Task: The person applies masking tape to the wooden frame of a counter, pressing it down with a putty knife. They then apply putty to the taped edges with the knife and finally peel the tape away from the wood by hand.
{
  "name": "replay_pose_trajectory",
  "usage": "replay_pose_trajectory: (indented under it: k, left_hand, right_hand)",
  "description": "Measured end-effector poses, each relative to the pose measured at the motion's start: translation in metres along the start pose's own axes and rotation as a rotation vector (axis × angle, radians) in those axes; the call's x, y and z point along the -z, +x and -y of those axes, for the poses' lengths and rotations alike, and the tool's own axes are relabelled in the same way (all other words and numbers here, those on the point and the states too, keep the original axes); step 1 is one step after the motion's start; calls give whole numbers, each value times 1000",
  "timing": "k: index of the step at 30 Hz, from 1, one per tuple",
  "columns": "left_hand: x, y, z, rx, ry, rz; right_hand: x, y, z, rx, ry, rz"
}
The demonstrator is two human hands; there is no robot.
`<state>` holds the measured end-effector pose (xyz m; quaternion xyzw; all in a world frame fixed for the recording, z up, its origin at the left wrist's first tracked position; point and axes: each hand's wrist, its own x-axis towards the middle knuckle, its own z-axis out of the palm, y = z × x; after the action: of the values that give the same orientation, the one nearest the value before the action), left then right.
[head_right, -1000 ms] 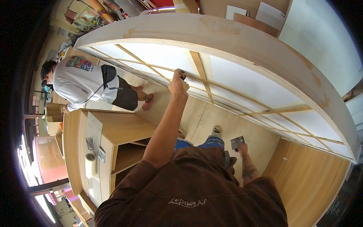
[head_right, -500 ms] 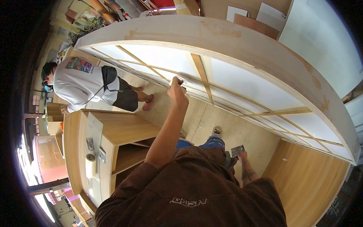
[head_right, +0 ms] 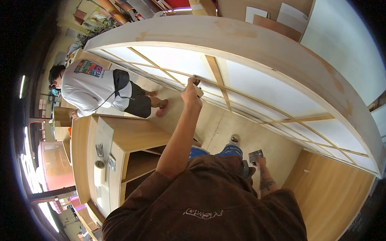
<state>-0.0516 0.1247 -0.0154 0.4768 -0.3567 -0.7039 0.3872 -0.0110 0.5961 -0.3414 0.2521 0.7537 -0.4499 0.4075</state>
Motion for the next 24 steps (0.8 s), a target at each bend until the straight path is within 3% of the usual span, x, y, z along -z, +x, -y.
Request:
replay_pose_trajectory:
  k: [5,8,13,15,17,19,21,23,24]
  left_hand:
    - [8,2,6,-19,-40,76]
    - [9,3,8,70,-126,122]
    - [6,-9,-3,57,-25,102]
    - [7,-16,-8,138,54,51]
    - [24,-8,13,125,113,28]
    - [47,-13,34,98,20,94]
    - [83,-20,63,143,120,126]
    - [126,-25,94,342,254,84]
    - [148,-23,108,475,236,146]
  right_hand:
    - [1,27,-6,-8,34,19]
    - [7,6,3,-6,67,43]
    - [12,-8,8,24,-124,28]
    - [10,14,-9,55,-221,-10]
    - [14,38,-22,91,-314,25]
    - [7,13,-1,93,-414,13]
    - [1,-27,26,20,-225,-35]
    - [3,-7,3,104,-373,-32]
    - [1,-1,-9,263,-349,-140]
